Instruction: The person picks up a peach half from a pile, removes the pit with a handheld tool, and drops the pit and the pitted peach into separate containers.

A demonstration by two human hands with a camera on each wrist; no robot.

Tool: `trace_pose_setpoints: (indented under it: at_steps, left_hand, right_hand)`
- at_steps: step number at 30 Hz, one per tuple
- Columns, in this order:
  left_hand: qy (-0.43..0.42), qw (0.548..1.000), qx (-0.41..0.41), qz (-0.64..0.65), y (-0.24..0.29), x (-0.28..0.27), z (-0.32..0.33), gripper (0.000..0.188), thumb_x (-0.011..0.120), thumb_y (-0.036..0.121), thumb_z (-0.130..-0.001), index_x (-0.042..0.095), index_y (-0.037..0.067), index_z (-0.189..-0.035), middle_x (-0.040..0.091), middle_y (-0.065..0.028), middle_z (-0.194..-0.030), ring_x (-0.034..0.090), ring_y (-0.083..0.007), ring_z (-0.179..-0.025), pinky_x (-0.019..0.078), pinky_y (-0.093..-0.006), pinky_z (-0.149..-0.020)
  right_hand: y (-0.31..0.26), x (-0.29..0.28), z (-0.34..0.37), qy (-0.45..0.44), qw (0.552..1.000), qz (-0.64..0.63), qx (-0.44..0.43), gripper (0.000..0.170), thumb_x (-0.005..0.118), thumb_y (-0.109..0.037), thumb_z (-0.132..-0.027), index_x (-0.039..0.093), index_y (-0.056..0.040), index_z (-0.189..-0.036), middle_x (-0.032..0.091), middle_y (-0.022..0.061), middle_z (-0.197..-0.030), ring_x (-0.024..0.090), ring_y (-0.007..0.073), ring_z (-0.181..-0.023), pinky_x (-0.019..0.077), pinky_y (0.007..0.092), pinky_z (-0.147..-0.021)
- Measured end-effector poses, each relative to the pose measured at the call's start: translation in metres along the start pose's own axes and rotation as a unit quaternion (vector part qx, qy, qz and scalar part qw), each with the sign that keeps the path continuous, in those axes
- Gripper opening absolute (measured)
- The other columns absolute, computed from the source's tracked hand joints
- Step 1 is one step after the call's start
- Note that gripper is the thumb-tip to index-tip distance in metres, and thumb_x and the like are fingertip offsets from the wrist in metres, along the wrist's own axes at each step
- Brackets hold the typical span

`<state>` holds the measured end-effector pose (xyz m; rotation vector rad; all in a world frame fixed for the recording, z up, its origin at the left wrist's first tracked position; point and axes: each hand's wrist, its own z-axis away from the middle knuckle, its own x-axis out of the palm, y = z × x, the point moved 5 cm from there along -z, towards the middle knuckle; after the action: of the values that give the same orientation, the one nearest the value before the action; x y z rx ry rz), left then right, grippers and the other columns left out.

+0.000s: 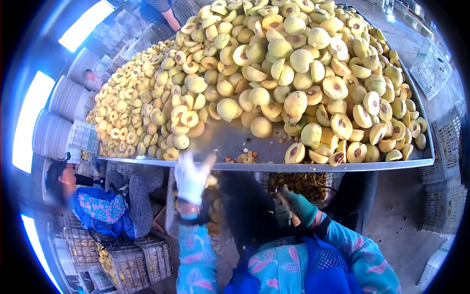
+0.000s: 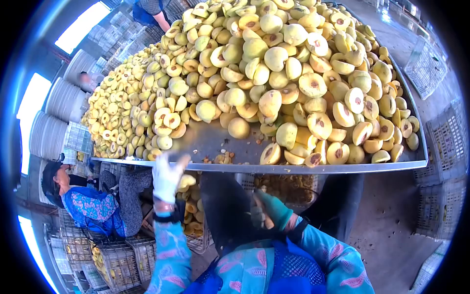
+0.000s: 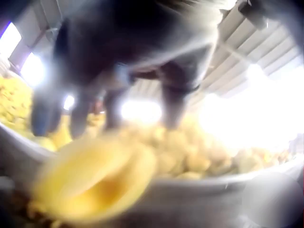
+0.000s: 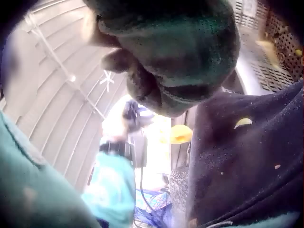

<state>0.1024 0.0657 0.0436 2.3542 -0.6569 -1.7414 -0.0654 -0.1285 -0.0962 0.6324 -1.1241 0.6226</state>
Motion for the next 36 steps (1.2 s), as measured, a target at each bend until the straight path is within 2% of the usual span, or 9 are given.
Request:
trace_pose_setpoints:
  at_steps: [5, 9, 11, 13, 15, 18, 21, 31, 36]
  left_hand:
    - [0.003, 0.950, 0.212, -0.229, 0.073, 0.087, -0.113, 0.056, 0.076, 0.029, -0.069, 0.057, 0.005, -0.115, 0.058, -0.0174, -0.108, 0.061, -0.0343, -0.088, 0.0491, -0.0445, -0.081]
    - [-0.079, 0.989, 0.071, 0.104, 0.026, 0.095, -0.142, 0.048, 0.065, 0.014, -0.080, 0.052, 0.005, -0.125, 0.065, -0.0154, -0.104, 0.064, -0.0308, -0.097, 0.0538, -0.0391, -0.079]
    - [-0.224, 0.766, -0.135, 0.587, 0.020, 0.085, -0.108, 0.041, 0.056, 0.016, -0.090, 0.049, 0.003, -0.128, 0.064, -0.0155, -0.109, 0.065, -0.0322, -0.097, 0.0570, -0.0410, -0.073]
    - [-0.208, 0.675, -0.122, 0.697, 0.027, 0.080, -0.068, 0.041, 0.048, 0.024, -0.097, 0.047, -0.002, -0.129, 0.063, -0.0172, -0.108, 0.065, -0.0338, -0.095, 0.0582, -0.0442, -0.071]
    - [-0.136, 0.831, -0.029, 0.538, 0.027, 0.078, -0.035, 0.048, 0.039, 0.033, -0.101, 0.044, -0.005, -0.130, 0.061, -0.0193, -0.110, 0.065, -0.0311, -0.095, 0.0567, -0.0397, -0.080]
    - [-0.141, 0.755, -0.075, 0.635, 0.062, 0.070, 0.000, 0.046, 0.037, 0.031, -0.102, 0.044, -0.005, -0.129, 0.061, -0.0203, -0.110, 0.064, -0.0293, -0.098, 0.0545, -0.0365, -0.085]
    - [-0.092, 0.850, 0.049, 0.517, 0.076, 0.060, 0.010, 0.042, 0.037, 0.028, -0.102, 0.047, -0.005, -0.126, 0.060, -0.0201, -0.110, 0.063, -0.0289, -0.098, 0.0534, -0.0371, -0.087]
    - [0.008, 0.815, -0.047, 0.578, 0.103, 0.052, 0.029, 0.022, 0.049, 0.011, -0.095, 0.056, -0.001, -0.113, 0.057, -0.0104, -0.115, 0.056, -0.0185, -0.101, 0.0469, -0.0317, -0.091]
    - [-0.068, 0.830, -0.001, 0.554, 0.109, 0.042, 0.036, 0.025, 0.051, 0.012, -0.094, 0.053, -0.002, -0.115, 0.058, -0.0101, -0.109, 0.055, -0.0205, -0.104, 0.0448, -0.0320, -0.093]
  right_hand:
    - [-0.007, 0.036, -0.005, 0.002, 0.993, 0.120, -0.018, 0.043, 0.040, -0.053, -0.097, 0.052, -0.0117, -0.091, 0.043, -0.0007, -0.058, 0.040, 0.0106, -0.046, 0.0352, 0.0258, -0.045]
    - [-0.035, 0.060, 0.011, 0.132, 0.912, 0.337, -0.194, 0.043, 0.039, -0.048, -0.099, 0.054, -0.0077, -0.098, 0.048, 0.0008, -0.059, 0.044, 0.0116, -0.047, 0.0375, 0.0249, -0.045]
    - [-0.058, 0.076, 0.018, 0.218, 0.756, 0.509, -0.349, 0.041, 0.048, -0.044, -0.097, 0.053, -0.0058, -0.081, 0.051, 0.0009, -0.062, 0.049, 0.0142, -0.052, 0.0416, 0.0298, -0.048]
    - [-0.062, 0.081, 0.000, 0.231, 0.718, 0.563, -0.338, 0.039, 0.047, -0.041, -0.097, 0.053, -0.0034, -0.088, 0.059, 0.0110, -0.067, 0.059, 0.0240, -0.058, 0.0463, 0.0384, -0.055]
    - [-0.061, 0.100, -0.010, 0.218, 0.534, 0.660, -0.482, 0.035, 0.046, -0.038, -0.097, 0.052, -0.0043, -0.092, 0.061, 0.0224, -0.071, 0.062, 0.0364, -0.064, 0.0466, 0.0466, -0.057]
    - [-0.062, 0.113, -0.014, 0.239, 0.469, 0.713, -0.463, 0.035, 0.045, -0.039, -0.097, 0.050, -0.0040, -0.094, 0.060, 0.0269, -0.073, 0.060, 0.0448, -0.071, 0.0457, 0.0525, -0.059]
    - [-0.062, 0.111, -0.011, 0.248, 0.483, 0.709, -0.449, 0.038, 0.044, -0.040, -0.097, 0.049, -0.0029, -0.093, 0.060, 0.0261, -0.069, 0.060, 0.0458, -0.067, 0.0458, 0.0537, -0.058]
    - [-0.055, 0.091, -0.021, 0.198, 0.470, 0.718, -0.474, 0.039, 0.041, -0.039, -0.099, 0.051, -0.0005, -0.096, 0.061, 0.0264, -0.077, 0.060, 0.0463, -0.077, 0.0467, 0.0522, -0.065]
    - [-0.054, 0.082, -0.013, 0.185, 0.607, 0.610, -0.474, 0.030, 0.045, -0.030, -0.099, 0.057, -0.0024, -0.099, 0.059, 0.0110, -0.078, 0.056, 0.0218, -0.070, 0.0463, 0.0328, -0.065]
